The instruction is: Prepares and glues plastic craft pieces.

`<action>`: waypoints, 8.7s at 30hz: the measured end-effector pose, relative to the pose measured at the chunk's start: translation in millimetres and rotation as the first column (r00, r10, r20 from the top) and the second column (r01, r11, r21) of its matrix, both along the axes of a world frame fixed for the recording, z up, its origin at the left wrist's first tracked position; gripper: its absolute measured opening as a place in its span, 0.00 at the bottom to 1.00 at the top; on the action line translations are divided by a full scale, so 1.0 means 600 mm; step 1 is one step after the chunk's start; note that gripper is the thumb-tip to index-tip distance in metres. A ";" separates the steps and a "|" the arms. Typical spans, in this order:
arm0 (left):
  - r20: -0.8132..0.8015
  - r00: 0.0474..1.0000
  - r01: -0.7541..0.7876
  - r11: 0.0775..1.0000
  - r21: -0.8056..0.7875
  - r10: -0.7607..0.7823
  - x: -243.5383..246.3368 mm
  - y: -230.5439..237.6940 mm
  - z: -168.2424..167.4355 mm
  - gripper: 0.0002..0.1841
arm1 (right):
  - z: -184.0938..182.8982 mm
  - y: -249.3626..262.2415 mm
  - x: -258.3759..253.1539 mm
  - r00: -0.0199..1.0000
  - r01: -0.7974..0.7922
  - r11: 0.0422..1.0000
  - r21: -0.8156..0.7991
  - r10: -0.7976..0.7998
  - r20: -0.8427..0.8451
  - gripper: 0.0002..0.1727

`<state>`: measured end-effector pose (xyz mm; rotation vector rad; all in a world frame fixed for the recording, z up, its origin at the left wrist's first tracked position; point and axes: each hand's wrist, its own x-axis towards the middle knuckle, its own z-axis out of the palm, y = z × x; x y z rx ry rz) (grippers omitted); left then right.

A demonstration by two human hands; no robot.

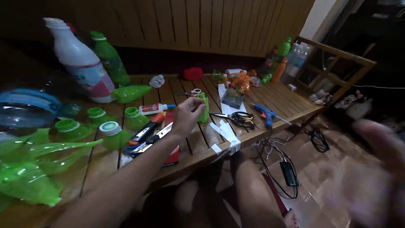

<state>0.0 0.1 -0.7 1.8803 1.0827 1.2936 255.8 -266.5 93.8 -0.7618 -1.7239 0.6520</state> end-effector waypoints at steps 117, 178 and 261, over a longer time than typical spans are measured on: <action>0.123 0.991 -0.044 0.999 -0.002 0.044 0.003 0.016 -0.006 0.07 | -0.205 0.347 -0.124 0.940 0.322 0.907 -0.273 -0.340 -0.020 0.13; 0.107 0.993 -0.037 0.999 -0.023 0.040 0.008 0.013 -0.004 0.08 | -0.193 0.352 -0.111 0.928 0.237 0.922 -0.306 -0.308 -0.209 0.11; 0.160 0.987 -0.017 1.000 0.012 0.015 -0.002 0.022 -0.001 0.09 | -0.199 0.476 -0.158 0.976 0.098 0.995 -0.034 -0.103 -0.194 0.05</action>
